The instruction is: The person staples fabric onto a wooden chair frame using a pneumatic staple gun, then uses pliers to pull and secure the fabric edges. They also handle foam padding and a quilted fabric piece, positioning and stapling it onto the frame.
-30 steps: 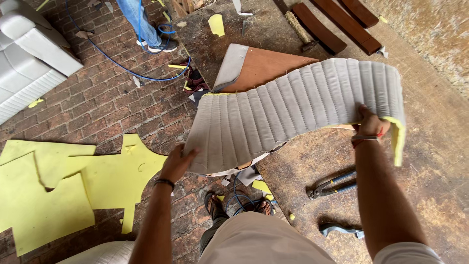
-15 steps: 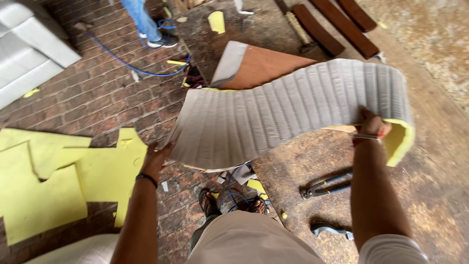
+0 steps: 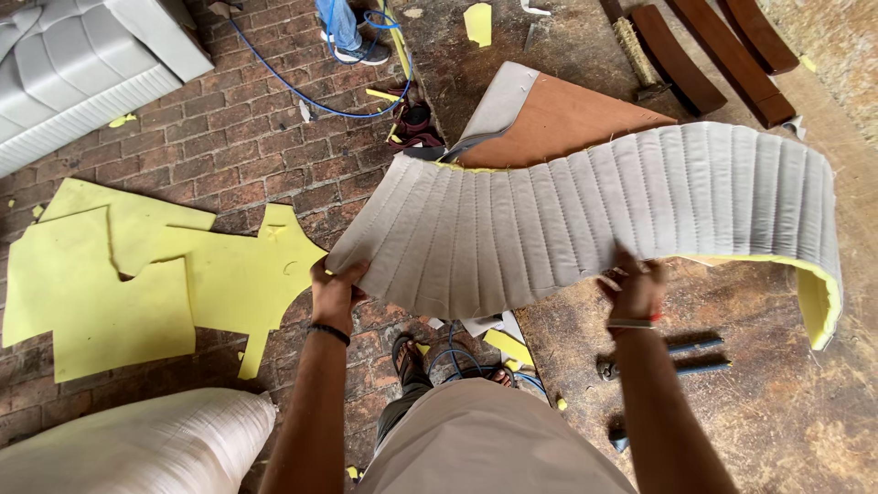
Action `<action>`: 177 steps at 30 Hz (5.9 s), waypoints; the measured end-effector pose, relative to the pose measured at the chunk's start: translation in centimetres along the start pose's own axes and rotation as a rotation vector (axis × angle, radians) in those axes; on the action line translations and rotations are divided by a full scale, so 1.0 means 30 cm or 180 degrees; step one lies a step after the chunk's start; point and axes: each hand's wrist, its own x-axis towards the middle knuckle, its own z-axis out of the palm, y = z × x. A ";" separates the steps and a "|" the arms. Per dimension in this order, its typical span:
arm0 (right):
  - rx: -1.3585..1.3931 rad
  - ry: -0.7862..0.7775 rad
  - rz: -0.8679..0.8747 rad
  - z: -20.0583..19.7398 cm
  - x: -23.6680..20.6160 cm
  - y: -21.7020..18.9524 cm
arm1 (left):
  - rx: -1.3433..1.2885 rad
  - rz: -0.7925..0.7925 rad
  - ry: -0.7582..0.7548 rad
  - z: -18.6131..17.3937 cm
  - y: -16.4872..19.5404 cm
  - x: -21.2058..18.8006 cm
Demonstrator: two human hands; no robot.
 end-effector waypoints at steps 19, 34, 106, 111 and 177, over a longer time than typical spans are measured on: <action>-0.0078 -0.0355 -0.0314 -0.016 -0.056 0.040 | 0.3064 0.1930 0.0412 0.016 -0.087 0.027; -0.0462 0.0263 0.0056 -0.242 -0.043 -0.060 | 0.4351 0.3992 -0.2810 0.709 0.006 -0.268; -0.4165 -0.2026 -0.1875 -0.642 0.775 -0.523 | 0.5743 0.3273 -0.3065 1.807 -0.056 -0.517; -0.1417 -0.1993 -0.0709 -0.725 0.770 -0.458 | 0.5768 0.3438 -0.2891 1.812 -0.067 -0.535; -0.1347 -0.0811 -0.1025 -0.737 0.661 -0.295 | 0.3872 0.4979 -0.3832 2.152 -0.318 -0.442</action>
